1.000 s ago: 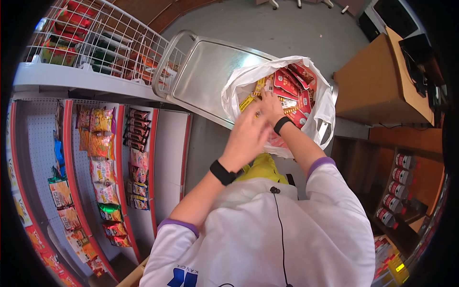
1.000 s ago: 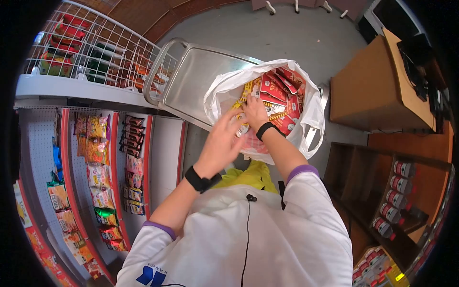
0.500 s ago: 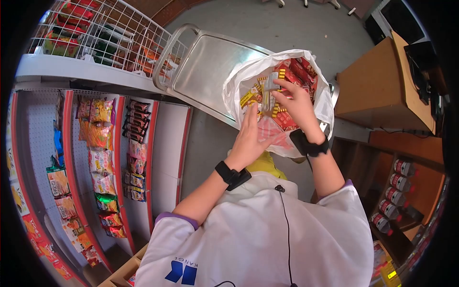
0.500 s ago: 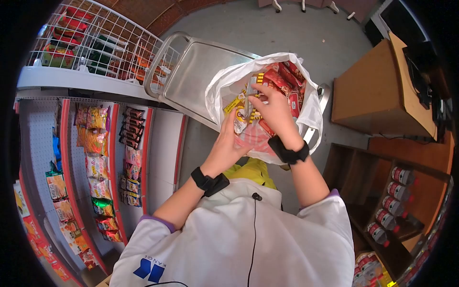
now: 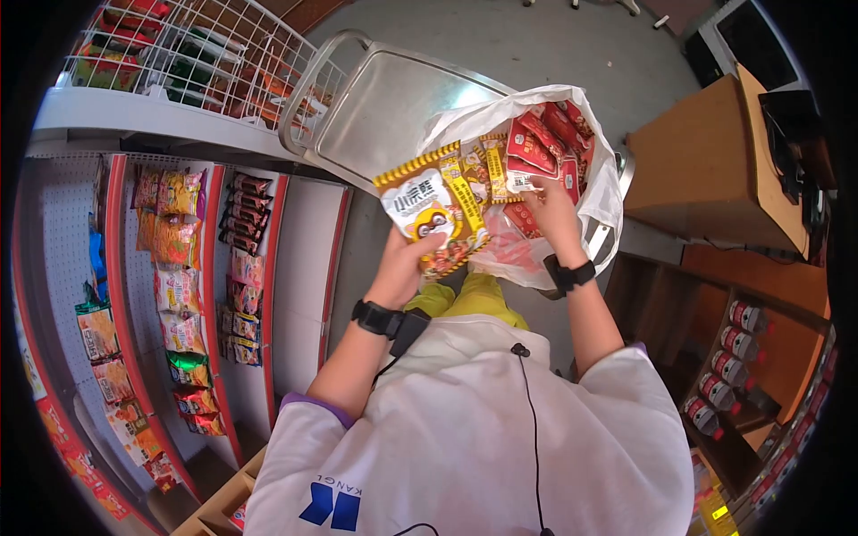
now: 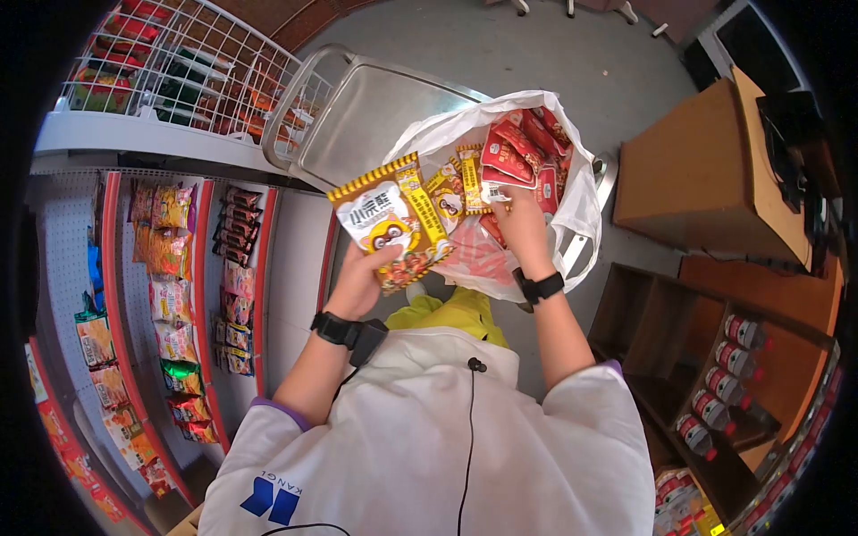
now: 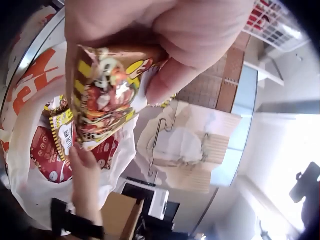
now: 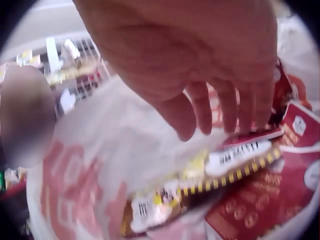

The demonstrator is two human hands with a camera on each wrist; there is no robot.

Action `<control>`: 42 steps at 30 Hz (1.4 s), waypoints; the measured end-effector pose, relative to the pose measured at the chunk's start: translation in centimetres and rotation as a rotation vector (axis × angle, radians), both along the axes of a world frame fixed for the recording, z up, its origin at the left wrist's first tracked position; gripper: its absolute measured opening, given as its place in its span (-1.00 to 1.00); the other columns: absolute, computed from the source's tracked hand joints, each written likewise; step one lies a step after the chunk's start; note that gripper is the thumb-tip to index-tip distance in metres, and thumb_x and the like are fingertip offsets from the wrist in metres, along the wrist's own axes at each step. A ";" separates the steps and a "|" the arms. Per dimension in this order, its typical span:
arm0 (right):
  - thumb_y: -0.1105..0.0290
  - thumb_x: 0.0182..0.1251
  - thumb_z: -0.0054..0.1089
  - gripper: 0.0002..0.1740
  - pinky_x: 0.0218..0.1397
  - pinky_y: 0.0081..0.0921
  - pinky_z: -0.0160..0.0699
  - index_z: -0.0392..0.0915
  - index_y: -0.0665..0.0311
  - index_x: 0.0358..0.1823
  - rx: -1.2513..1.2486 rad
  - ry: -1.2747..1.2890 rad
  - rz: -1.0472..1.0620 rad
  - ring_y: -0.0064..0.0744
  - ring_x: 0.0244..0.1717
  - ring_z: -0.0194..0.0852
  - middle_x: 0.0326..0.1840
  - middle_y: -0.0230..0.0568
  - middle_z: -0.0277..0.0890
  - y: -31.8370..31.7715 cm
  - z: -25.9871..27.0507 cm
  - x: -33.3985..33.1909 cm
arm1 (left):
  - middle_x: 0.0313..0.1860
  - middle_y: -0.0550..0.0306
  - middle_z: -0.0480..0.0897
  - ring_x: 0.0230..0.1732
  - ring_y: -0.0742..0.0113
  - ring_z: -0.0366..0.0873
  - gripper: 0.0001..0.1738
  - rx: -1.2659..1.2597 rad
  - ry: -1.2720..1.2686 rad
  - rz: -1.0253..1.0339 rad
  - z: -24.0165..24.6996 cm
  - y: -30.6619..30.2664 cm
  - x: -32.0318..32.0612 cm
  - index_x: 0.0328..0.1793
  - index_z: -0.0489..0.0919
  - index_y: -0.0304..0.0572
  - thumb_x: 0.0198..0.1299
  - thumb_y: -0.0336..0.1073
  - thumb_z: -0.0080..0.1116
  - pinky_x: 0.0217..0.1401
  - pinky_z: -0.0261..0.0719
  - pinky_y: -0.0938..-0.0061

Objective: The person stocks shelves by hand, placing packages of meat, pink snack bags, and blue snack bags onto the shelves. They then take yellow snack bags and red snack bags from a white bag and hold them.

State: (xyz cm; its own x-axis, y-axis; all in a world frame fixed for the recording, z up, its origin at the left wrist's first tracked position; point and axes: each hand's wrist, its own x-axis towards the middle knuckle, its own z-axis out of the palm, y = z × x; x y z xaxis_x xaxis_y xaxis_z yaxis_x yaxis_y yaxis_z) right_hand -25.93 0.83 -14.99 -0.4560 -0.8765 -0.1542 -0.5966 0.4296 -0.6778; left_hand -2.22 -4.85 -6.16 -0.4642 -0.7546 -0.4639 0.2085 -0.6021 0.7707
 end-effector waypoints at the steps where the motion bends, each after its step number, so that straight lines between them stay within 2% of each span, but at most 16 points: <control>1: 0.48 0.18 0.09 -0.57 -0.04 -0.31 0.49 0.35 0.28 0.12 -0.001 -0.002 0.008 -0.16 -0.11 0.50 0.05 -0.09 0.42 -0.1 -1.9 0.4 | 0.08 0.10 0.50 0.07 0.33 0.49 -0.49 -0.001 -0.002 0.008 0.1 -0.4 1.0 0.20 0.31 -0.27 0.08 -0.56 0.12 0.14 0.43 0.43; 3: 0.49 0.07 0.09 -0.58 0.05 -0.24 0.37 0.40 0.25 0.04 -0.048 0.525 0.195 -0.14 0.01 0.40 0.04 -0.12 0.41 -0.5 -4.7 1.3 | 0.13 0.08 0.47 0.10 0.31 0.47 -0.49 0.114 0.061 -0.033 0.3 -0.8 2.8 0.25 0.27 -0.25 0.16 -0.47 0.10 0.17 0.43 0.39; 6: 0.43 0.10 0.05 -0.69 0.05 -0.29 0.33 0.44 0.20 -0.06 0.107 0.760 0.192 -0.25 0.05 0.33 -0.02 -0.19 0.40 -1.9 -6.1 2.7 | 0.18 0.07 0.44 0.15 0.31 0.44 -0.53 0.199 0.125 0.071 0.4 -0.3 3.7 0.27 0.26 -0.23 0.27 -0.30 0.04 0.20 0.43 0.36; 7: 0.37 0.15 0.01 -0.76 -0.03 -0.29 0.35 0.44 0.16 -0.12 0.158 0.783 0.255 -0.26 -0.02 0.36 -0.05 -0.22 0.38 -2.3 -6.2 2.7 | 0.20 0.08 0.43 0.19 0.29 0.40 -0.50 0.259 0.158 0.061 0.2 -0.5 3.7 0.30 0.24 -0.21 0.35 -0.08 -0.12 0.23 0.41 0.33; 11: 0.40 0.15 -0.01 -0.78 -0.07 -0.29 0.38 0.47 0.14 -0.15 0.237 0.796 0.283 -0.28 -0.05 0.39 -0.12 -0.23 0.40 -3.3 -6.0 2.5 | 0.26 0.09 0.38 0.22 0.26 0.39 -0.32 0.323 0.199 0.049 0.5 -0.5 4.1 0.34 0.21 -0.18 0.33 0.19 -0.36 0.26 0.37 0.30; 16: 0.46 0.08 0.00 -0.85 -0.14 -0.27 0.42 0.48 0.22 -0.29 0.042 0.724 0.278 -0.16 -0.15 0.42 -0.24 -0.14 0.43 -2.5 -5.0 1.7 | 0.26 0.10 0.38 0.23 0.28 0.38 -0.30 0.285 0.248 0.023 0.7 -1.1 4.2 0.35 0.20 -0.14 0.32 0.23 -0.41 0.26 0.38 0.30; 20: 0.50 0.06 0.03 -0.83 -0.18 -0.26 0.44 0.46 0.27 -0.27 -0.011 0.577 0.240 -0.10 -0.22 0.45 -0.31 -0.11 0.47 -0.9 -2.3 0.8 | 0.27 0.10 0.37 0.23 0.28 0.38 -0.30 0.292 0.264 0.007 0.5 -1.4 4.2 0.35 0.20 -0.14 0.33 0.23 -0.41 0.27 0.37 0.30; 22: 0.53 0.01 0.09 -0.82 -0.23 -0.20 0.45 0.41 0.30 -0.30 -0.109 0.304 0.078 -0.02 -0.29 0.45 -0.38 -0.07 0.47 -0.1 1.0 0.9 | 0.27 0.10 0.37 0.23 0.29 0.38 -0.30 0.289 0.260 0.002 0.4 -1.5 4.0 0.35 0.20 -0.15 0.33 0.22 -0.41 0.27 0.36 0.31; 24: 0.54 0.03 0.11 -0.85 -0.32 -0.26 0.46 0.34 0.33 -0.36 -0.127 0.226 0.005 -0.18 -0.40 0.48 -0.48 -0.11 0.46 0.6 3.0 0.5 | 0.29 0.10 0.35 0.27 0.26 0.33 -0.28 0.189 0.203 -0.020 0.3 -1.7 3.7 0.37 0.17 -0.16 0.32 0.24 -0.41 0.32 0.29 0.29; 26: 0.56 0.13 0.06 -0.88 -0.39 -0.48 0.48 0.30 0.29 -0.36 -0.129 -0.354 -0.015 -0.47 -0.46 0.44 -0.45 -0.26 0.44 1.0 5.7 0.1 | 0.29 0.11 0.35 0.27 0.29 0.33 -0.30 0.184 0.189 -0.057 0.4 -1.7 3.4 0.37 0.17 -0.17 0.34 0.21 -0.41 0.32 0.28 0.32; 27: 0.53 0.26 -0.01 -0.89 -0.45 -0.75 0.37 0.25 0.20 -0.30 -0.171 -0.730 -0.094 -0.73 -0.46 0.32 -0.41 -0.46 0.40 1.1 8.0 0.7 | 0.29 0.12 0.35 0.27 0.30 0.33 -0.31 0.122 0.132 -0.108 0.3 -1.8 3.2 0.37 0.17 -0.17 0.34 0.20 -0.40 0.32 0.28 0.34; 28: 0.56 0.25 -0.02 -0.79 -0.40 -0.79 0.40 0.26 0.19 -0.12 -0.174 -0.930 -0.114 -0.72 -0.43 0.35 -0.36 -0.46 0.40 1.1 10.9 1.2 | 0.28 0.12 0.35 0.27 0.31 0.32 -0.32 0.057 0.075 -0.159 0.3 -1.8 2.9 0.37 0.17 -0.17 0.35 0.19 -0.40 0.32 0.27 0.35; 30: 0.57 0.25 -0.02 -0.55 -0.40 -0.69 0.52 0.18 0.16 0.17 -0.254 -1.137 -0.160 -0.68 -0.39 0.44 -0.29 -0.39 0.44 0.8 14.6 2.2 | 0.25 0.07 0.39 0.22 0.37 0.38 -0.34 0.065 0.079 -0.157 0.4 -1.8 1.9 0.34 0.21 -0.28 0.37 0.13 -0.37 0.27 0.34 0.44; 33: 0.56 0.26 -0.03 -0.45 -0.31 -0.67 0.57 0.15 0.16 0.31 -0.349 -1.300 -0.127 -0.64 -0.33 0.51 -0.28 -0.34 0.46 0.2 18.8 4.9 | 0.25 0.08 0.39 0.23 0.35 0.37 -0.33 0.059 0.165 -0.316 0.2 -1.5 0.5 0.37 0.17 -0.25 0.37 0.14 -0.36 0.27 0.33 0.42; 34: 0.52 0.29 -0.01 -0.51 -0.24 -0.63 0.61 0.24 0.24 0.27 -0.301 -1.478 -0.066 -0.53 -0.27 0.56 -0.26 -0.30 0.47 0.1 16.6 4.7 | 0.25 0.08 0.39 0.23 0.35 0.37 -0.33 0.063 0.171 -0.325 0.4 -1.1 0.0 0.37 0.17 -0.25 0.37 0.14 -0.36 0.27 0.33 0.42; 42: 0.35 0.35 -0.01 -0.58 -0.23 -0.66 0.62 0.31 0.41 0.17 -0.300 -1.164 0.039 -0.35 -0.09 0.58 0.08 -0.09 0.47 -2.6 17.0 7.4 | 0.35 0.11 0.27 0.28 0.29 0.32 -0.26 0.127 0.295 -0.349 -0.3 -0.6 0.9 0.41 0.09 -0.12 0.30 0.25 -0.35 0.31 0.31 0.33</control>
State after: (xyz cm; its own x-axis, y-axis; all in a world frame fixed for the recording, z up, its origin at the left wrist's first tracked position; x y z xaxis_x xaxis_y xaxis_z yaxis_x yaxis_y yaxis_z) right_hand -18.53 -1.82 2.01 -0.1508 -0.9580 -0.2438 0.4308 0.1583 -0.8885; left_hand -1.30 -5.44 -6.50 -0.8055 -0.4760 -0.3530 0.1759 -0.7609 0.6246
